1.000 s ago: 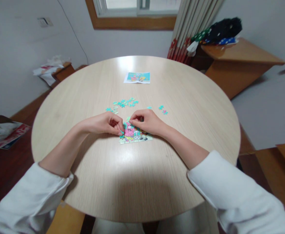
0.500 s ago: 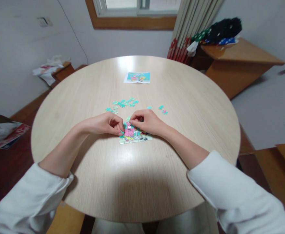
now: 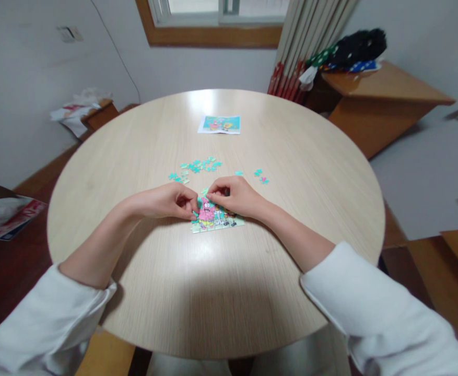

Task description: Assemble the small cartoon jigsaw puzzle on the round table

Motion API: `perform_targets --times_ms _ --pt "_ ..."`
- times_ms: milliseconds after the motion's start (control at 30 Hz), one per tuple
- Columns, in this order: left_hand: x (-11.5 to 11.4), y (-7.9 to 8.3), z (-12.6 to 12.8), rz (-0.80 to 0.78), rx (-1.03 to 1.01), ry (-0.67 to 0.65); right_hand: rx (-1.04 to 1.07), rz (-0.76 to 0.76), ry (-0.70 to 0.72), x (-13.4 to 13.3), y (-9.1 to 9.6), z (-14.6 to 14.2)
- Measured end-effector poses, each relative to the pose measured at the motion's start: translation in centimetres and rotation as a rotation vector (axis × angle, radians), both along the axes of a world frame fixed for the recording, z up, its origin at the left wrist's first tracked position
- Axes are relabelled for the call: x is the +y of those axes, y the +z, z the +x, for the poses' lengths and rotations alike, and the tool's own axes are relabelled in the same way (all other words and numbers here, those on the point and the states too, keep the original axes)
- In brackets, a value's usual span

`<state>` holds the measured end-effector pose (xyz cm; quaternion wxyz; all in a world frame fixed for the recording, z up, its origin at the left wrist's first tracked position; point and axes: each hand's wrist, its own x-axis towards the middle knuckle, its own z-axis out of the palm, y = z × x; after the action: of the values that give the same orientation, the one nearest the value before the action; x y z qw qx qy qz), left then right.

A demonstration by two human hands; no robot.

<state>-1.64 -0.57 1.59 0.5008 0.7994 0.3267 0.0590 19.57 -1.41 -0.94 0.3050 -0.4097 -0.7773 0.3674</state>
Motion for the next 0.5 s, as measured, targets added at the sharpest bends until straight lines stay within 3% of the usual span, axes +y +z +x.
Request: perform_targets --times_ms 500 --pt "-0.26 0.36 0.32 0.023 0.058 0.038 0.005 0.0 -0.012 -0.05 0.08 -0.08"
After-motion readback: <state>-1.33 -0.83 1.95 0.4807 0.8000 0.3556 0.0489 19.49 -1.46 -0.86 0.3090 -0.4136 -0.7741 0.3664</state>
